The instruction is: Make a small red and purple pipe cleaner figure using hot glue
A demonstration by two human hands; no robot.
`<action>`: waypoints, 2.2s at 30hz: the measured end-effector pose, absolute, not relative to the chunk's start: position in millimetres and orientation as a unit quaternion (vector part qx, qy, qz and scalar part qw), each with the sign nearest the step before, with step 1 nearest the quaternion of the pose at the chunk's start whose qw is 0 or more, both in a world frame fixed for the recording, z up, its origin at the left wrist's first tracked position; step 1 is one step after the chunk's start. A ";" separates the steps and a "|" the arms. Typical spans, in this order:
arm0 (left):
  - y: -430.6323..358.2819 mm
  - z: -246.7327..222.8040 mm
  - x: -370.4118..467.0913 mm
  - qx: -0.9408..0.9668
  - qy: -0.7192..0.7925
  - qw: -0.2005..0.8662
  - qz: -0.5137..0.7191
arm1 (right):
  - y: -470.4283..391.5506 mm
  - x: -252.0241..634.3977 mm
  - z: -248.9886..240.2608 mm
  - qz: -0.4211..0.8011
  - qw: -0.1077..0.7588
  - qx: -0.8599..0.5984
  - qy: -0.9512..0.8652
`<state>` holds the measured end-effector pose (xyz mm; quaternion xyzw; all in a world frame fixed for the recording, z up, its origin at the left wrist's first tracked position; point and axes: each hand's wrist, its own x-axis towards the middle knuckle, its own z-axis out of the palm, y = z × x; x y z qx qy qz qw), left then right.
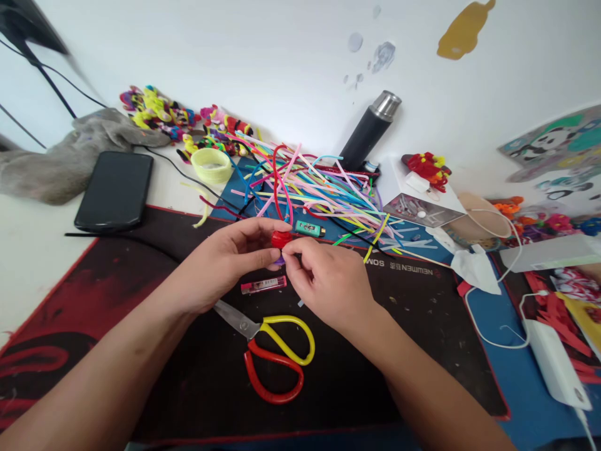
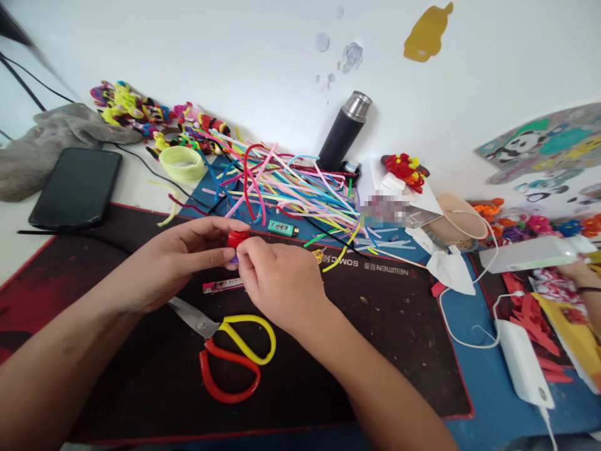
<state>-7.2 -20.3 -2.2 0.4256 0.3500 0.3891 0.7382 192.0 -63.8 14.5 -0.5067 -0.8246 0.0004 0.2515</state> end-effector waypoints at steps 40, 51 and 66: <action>-20.3 -2.5 -6.9 0.411 0.361 0.739 0.393 | -76.3 198.8 6.2 0.053 0.313 -0.488 -0.813; -20.7 -4.1 -8.3 0.405 0.376 0.736 0.392 | -76.9 197.6 5.7 0.052 0.340 -0.477 -0.809; -21.8 -6.9 -10.4 0.409 0.386 0.727 0.394 | -78.4 197.6 4.2 0.054 0.335 -0.481 -0.808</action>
